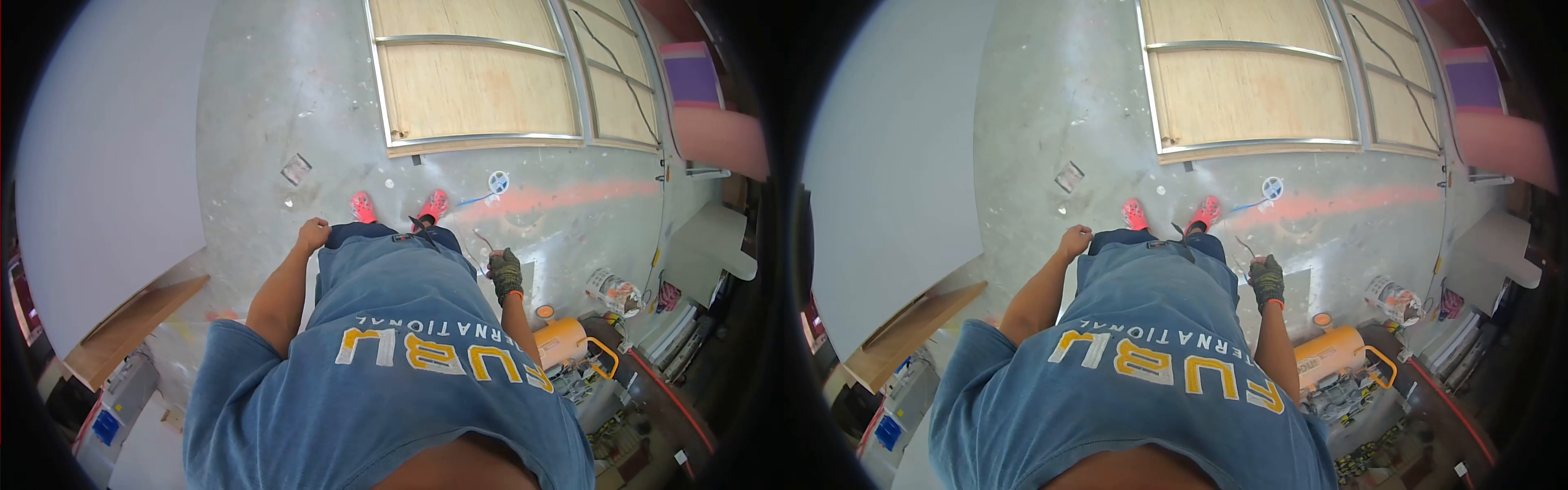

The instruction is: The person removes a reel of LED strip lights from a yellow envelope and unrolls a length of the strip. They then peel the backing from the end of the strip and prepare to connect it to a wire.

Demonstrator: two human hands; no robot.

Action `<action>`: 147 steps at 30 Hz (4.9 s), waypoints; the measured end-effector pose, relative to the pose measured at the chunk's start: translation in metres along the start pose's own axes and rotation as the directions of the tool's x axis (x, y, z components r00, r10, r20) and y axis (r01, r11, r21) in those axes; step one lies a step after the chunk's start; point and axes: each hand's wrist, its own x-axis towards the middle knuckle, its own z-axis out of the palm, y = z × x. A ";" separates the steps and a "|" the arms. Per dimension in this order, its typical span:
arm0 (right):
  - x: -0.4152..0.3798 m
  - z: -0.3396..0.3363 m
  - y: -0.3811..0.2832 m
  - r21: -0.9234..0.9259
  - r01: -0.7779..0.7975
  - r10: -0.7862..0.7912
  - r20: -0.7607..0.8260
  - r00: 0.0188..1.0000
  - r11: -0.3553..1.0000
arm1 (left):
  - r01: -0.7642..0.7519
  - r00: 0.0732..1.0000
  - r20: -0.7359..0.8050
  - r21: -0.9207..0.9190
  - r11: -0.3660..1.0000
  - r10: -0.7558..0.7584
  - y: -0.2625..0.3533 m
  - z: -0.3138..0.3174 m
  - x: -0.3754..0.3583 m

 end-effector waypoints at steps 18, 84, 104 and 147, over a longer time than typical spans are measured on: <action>-0.060 0.113 -0.125 -0.356 0.732 -0.666 0.311 0.679 0.580 | 0.057 0.816 0.467 -0.651 0.757 0.341 0.251 0.024 -0.074; 0.456 0.273 -0.055 -0.318 0.629 -0.199 0.765 0.612 0.710 | 0.246 0.957 0.228 -0.966 0.085 -0.179 0.183 0.321 0.352; 0.422 0.225 -0.074 -0.221 0.809 -0.512 0.676 0.529 0.544 | 0.208 0.977 0.161 -0.874 0.440 -0.141 0.249 0.301 0.308; -0.074 -0.384 -0.130 -0.586 0.785 -0.979 -0.139 0.149 0.202 | -0.969 0.118 -0.033 -0.223 0.108 0.992 0.674 0.219 -0.267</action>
